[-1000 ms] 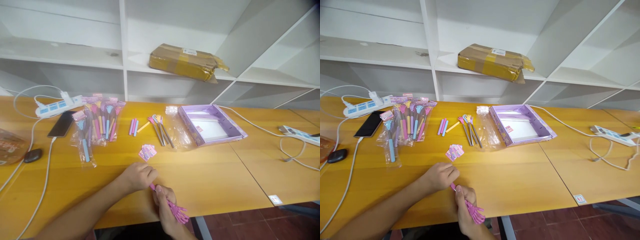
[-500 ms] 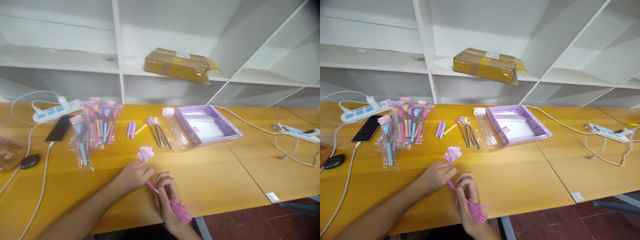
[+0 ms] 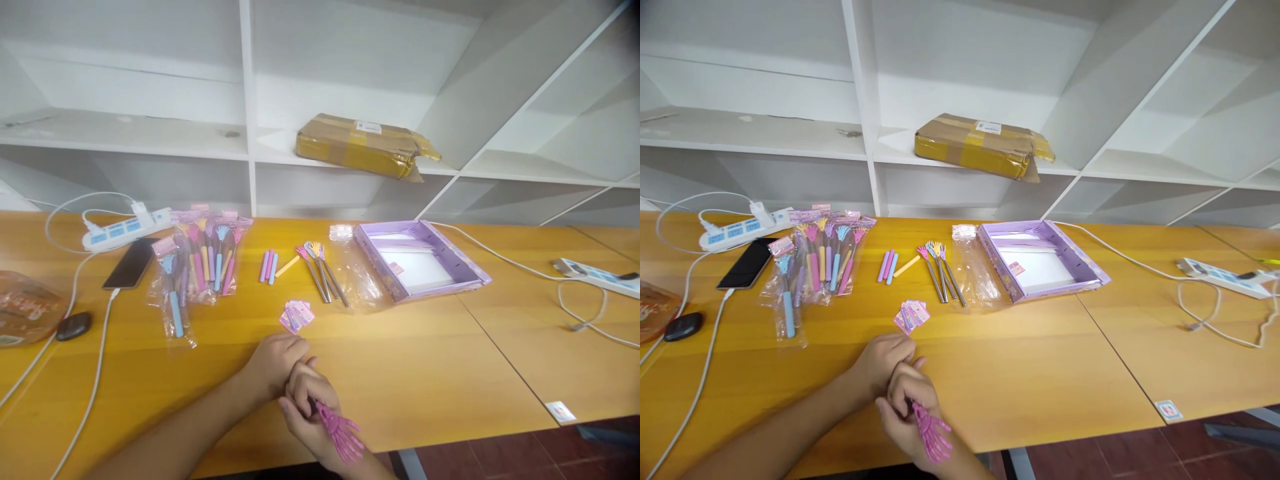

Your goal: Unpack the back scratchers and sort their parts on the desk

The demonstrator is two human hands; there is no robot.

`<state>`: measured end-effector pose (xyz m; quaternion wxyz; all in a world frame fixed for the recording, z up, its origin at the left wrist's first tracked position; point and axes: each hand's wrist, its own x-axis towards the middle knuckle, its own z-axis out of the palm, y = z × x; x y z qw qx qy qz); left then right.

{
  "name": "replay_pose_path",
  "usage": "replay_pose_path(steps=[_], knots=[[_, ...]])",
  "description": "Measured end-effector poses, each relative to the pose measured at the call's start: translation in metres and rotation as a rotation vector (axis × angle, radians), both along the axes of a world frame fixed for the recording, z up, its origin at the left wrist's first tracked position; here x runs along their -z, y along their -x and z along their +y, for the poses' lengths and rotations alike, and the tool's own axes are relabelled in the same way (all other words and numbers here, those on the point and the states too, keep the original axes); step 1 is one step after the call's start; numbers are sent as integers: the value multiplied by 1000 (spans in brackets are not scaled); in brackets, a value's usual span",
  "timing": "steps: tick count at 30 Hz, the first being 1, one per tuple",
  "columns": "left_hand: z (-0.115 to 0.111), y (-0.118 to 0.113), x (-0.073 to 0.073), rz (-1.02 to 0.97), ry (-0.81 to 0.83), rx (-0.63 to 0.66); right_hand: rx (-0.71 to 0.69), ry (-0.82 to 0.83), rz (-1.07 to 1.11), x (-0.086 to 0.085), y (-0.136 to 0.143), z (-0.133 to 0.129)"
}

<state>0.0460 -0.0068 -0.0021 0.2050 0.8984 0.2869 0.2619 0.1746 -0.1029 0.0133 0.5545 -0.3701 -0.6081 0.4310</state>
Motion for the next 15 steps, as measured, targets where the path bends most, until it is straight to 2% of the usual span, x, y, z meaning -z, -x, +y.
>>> replay_pose_path(steps=[3,7,11,15], knots=[[1,4,3,0,-157,28,7,-47,-48,0,5,0],[1,5,7,-45,-399,51,33,-183,-43,-8,9,-2],[-1,1,5,-25,-476,53,24,-224,-63,-19,7,2],[4,3,-3,-49,-516,51,56,-282,-119,-20,0,-5]])
